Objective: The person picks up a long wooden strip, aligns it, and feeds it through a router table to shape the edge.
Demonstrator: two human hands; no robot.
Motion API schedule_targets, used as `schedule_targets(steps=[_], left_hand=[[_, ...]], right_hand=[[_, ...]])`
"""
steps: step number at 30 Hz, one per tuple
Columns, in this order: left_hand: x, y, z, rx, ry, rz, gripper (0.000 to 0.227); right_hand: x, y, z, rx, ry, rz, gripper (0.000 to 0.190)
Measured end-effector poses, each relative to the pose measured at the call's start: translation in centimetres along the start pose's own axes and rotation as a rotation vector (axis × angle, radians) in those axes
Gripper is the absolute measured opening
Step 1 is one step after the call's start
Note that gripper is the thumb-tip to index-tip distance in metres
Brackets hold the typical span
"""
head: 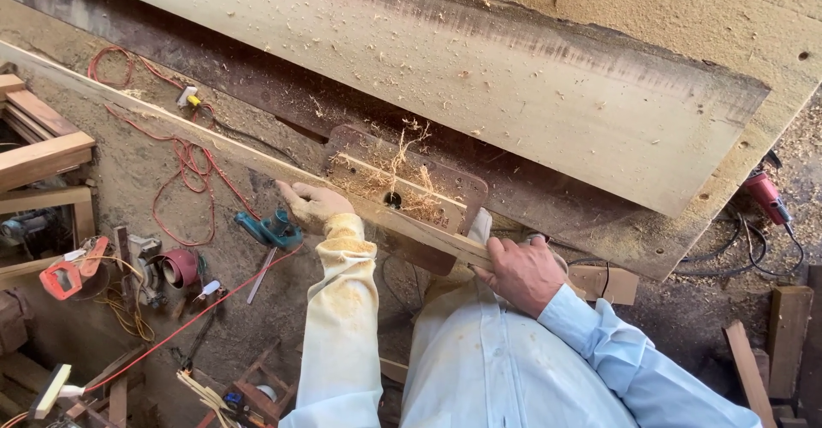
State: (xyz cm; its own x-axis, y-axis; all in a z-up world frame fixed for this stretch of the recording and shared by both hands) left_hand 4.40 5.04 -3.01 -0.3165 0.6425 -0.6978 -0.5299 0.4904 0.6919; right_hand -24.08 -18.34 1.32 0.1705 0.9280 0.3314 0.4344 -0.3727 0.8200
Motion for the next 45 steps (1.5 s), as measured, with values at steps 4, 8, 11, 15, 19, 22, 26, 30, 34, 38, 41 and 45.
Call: schedule_targets(steps=[4,8,11,15,19,22,26,30,34,38,41,45], left_hand=[[-0.8,0.5,0.2,0.017,-0.015,-0.052,0.040],[-1.3,0.6,0.6,0.023,-0.014,-0.001,0.040],[-1.3,0.5,0.9,0.055,-0.018,0.008,0.041],[-0.9,0.1,1.5,0.053,-0.021,-0.006,0.040],[-0.1,0.1,2.0,0.020,0.000,0.003,0.040],[-0.3,1.0,0.8,0.021,-0.004,0.077,0.042],[-0.3,2.3,-4.6,0.029,-0.045,0.073,0.039],[1.0,2.7,-8.5,0.012,-0.099,0.056,0.039],[-2.9,3.9,-10.1,-0.049,-0.050,0.107,0.039],[-2.9,3.7,-10.2,-0.043,-0.023,0.117,0.039],[-1.8,3.2,-9.9,-0.058,0.018,0.175,0.040],[-1.0,2.7,-9.6,-0.062,0.023,0.154,0.039]], right_hand=[[0.3,0.0,0.5,0.012,-0.014,0.013,0.053],[0.6,-0.2,1.1,0.032,-0.004,0.011,0.053],[0.9,0.5,1.3,0.032,-0.020,0.018,0.053],[1.4,0.6,1.5,0.017,-0.026,0.007,0.054],[1.9,2.2,1.4,0.009,-0.057,0.031,0.058],[2.0,2.6,1.1,-0.011,-0.060,0.029,0.057],[1.9,1.2,1.3,-0.029,-0.076,0.026,0.059],[1.7,0.9,1.4,-0.045,-0.055,0.034,0.058],[1.5,0.4,1.3,-0.073,-0.051,0.053,0.059],[-0.4,0.7,-1.3,-0.130,-0.097,0.020,0.065],[-3.3,-1.1,-5.0,-0.167,-0.184,0.044,0.074],[-5.4,-4.4,-7.3,-0.231,-0.158,0.128,0.063]])
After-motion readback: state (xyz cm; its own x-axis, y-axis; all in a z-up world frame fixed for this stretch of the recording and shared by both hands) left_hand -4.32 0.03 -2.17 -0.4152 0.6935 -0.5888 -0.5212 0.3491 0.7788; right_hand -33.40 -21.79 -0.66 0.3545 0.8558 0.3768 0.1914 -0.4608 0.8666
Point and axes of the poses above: each hand's wrist, its own z-axis towards the middle knuckle, its own y-axis out of the back of the hand, x = y × z, the point moved 3 cm from there along z, towards the middle knuckle, and after that the axes turned 9 degrees about -z, right-handed, at the moved point
